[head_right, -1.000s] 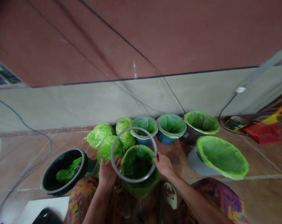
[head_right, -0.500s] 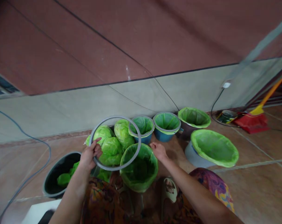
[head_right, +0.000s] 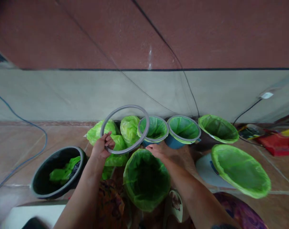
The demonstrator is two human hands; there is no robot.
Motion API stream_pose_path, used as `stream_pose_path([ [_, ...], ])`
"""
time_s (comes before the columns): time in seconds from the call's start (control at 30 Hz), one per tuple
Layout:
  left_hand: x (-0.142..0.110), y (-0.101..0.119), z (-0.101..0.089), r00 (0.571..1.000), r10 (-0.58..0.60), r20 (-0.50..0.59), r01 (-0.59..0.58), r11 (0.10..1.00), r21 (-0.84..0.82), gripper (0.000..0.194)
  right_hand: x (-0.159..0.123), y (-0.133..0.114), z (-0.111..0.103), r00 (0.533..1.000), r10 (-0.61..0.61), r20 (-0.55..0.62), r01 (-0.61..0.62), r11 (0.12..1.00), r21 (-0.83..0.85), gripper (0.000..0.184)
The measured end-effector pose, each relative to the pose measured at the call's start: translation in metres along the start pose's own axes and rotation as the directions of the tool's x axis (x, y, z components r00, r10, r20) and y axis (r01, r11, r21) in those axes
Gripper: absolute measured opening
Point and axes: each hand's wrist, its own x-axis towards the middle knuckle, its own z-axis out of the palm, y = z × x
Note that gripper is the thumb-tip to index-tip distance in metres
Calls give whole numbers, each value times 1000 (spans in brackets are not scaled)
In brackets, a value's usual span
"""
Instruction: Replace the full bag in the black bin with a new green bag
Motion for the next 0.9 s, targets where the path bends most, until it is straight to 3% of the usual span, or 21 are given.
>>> stream_pose_path([
  [0.07,3,-1,2,999,3,-39,-3,1000,-16,23,-1,3,7,998,-37,44,39,998,-45,24],
  [0.33,8,-8,9,987,63,-150,-64,998,-3,22,-9,8,26,996,-79,-32,60,921,-385,24],
  [0.63,6,-7,7,980,100,-170,-98,995,25,20,-26,-11,30,996,83,20,-51,771,-635,49],
  [0.77,4,-2,6,978,118,-174,-119,993,8,20,-28,-24,24,997,-72,-1,55,776,-628,74],
  [0.9,3,0,8,979,122,-166,-123,992,1,22,-18,-39,26,962,-266,54,254,811,-527,48],
])
